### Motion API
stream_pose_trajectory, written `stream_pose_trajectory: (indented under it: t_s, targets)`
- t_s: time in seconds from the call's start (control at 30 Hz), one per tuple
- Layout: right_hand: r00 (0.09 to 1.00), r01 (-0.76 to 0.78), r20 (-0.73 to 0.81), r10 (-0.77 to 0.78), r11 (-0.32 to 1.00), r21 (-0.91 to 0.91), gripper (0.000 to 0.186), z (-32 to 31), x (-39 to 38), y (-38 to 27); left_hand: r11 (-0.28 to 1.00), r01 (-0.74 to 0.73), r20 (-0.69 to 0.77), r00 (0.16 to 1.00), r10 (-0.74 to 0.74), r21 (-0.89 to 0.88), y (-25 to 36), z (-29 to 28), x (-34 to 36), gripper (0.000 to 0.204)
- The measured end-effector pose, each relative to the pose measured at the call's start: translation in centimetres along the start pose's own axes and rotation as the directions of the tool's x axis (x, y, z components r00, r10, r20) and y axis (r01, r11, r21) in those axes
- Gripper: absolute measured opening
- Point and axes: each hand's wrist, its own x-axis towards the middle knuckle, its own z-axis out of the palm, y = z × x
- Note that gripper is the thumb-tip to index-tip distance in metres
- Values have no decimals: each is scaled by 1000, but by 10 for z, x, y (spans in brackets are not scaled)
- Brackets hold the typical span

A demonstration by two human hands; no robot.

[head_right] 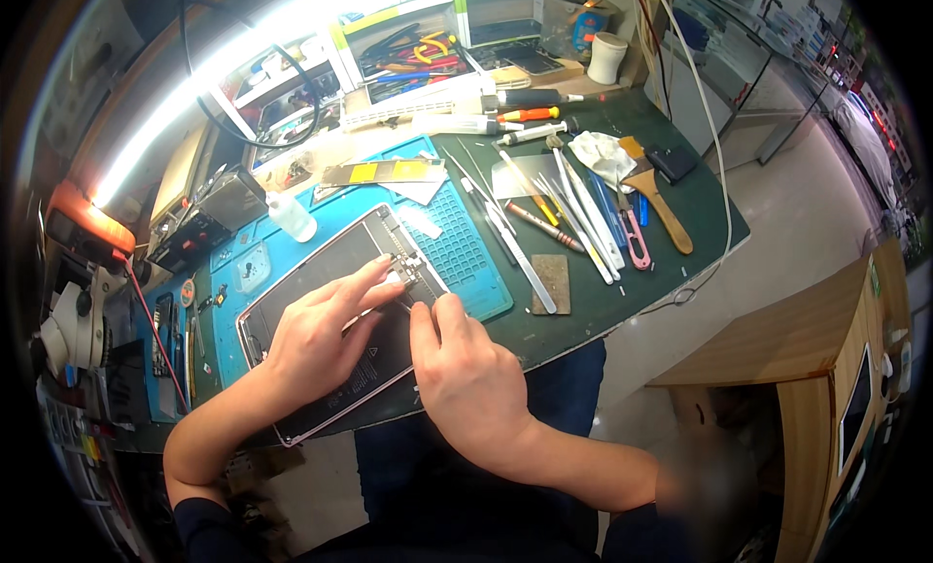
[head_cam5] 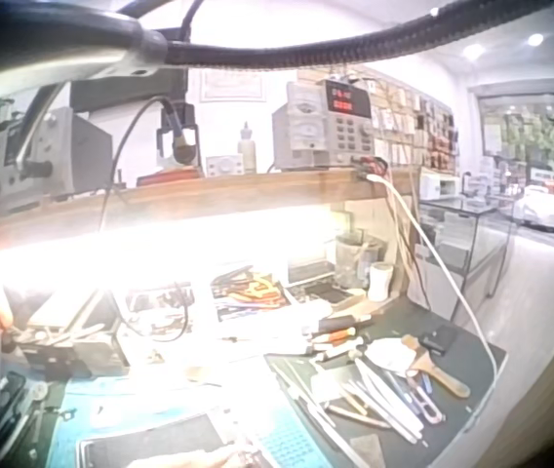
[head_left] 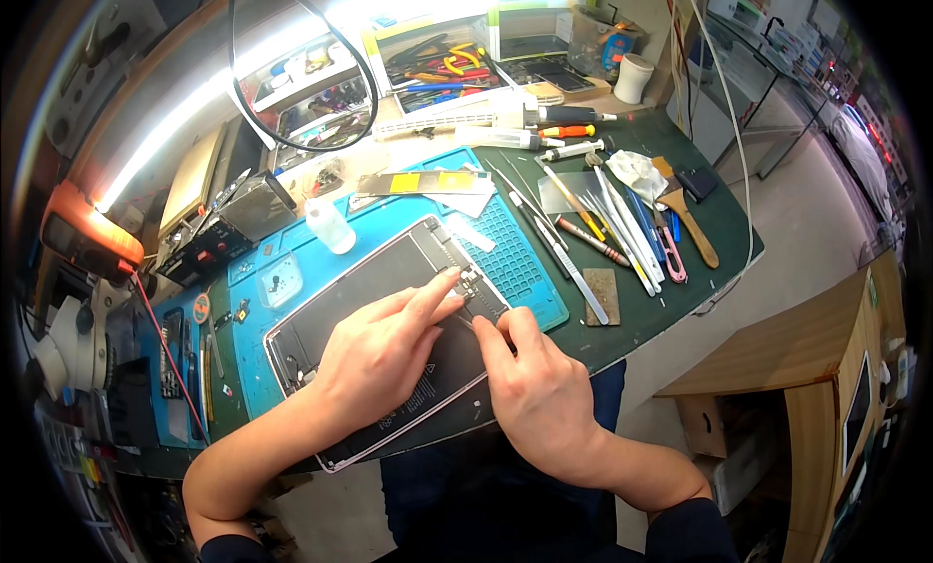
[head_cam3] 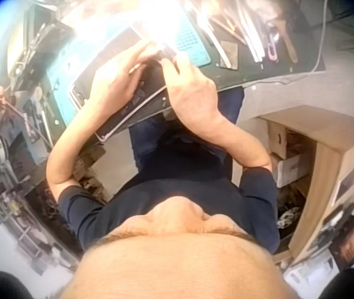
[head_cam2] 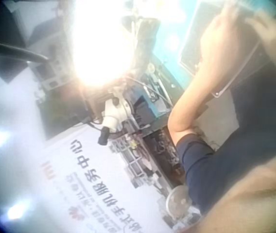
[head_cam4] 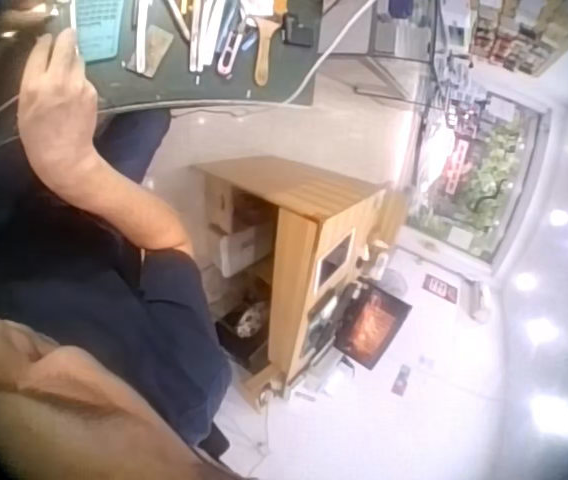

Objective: The person disassembles a tablet by removing screws, disconnecting ribbon cables, and lifting the motherboard. They use a screwdriver and tweezers to handle small components and connectors on the workbench.

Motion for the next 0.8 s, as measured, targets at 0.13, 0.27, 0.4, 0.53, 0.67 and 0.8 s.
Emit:
stream_pose_trajectory:
  t_s: [0.13, 0.27, 0.4, 0.53, 0.67, 0.8]
  targets:
    - [1000, 4, -4, -4, 1000, 9, 34, -1, -1, -1, 994, -85, -24, 996, 87, 67, -10, 1, -6, 70]
    - [1000, 7, -6, -6, 1000, 23, 34, -2, -1, -1, 979, -163, 1, 986, 164, 119, -10, 0, -5, 71]
    - [1000, 2, -16, -1, 999, 54, 34, -1, -2, 1, 993, -54, -4, 999, 54, 108, -8, -4, -6, 76]
    - [1000, 4, -5, -4, 998, 64, 34, -3, -1, 0, 974, 134, -55, 990, -126, 183, 1, -4, -11, 83]
    - [1000, 5, -24, -2, 996, 93, 32, -2, -3, 2, 977, 147, 8, 989, -150, 156, 8, -10, -9, 82]
    - [1000, -31, -2, 31, 998, 58, 29, -2, 0, -1, 978, 133, 23, 990, -139, 159, 4, -13, -4, 76]
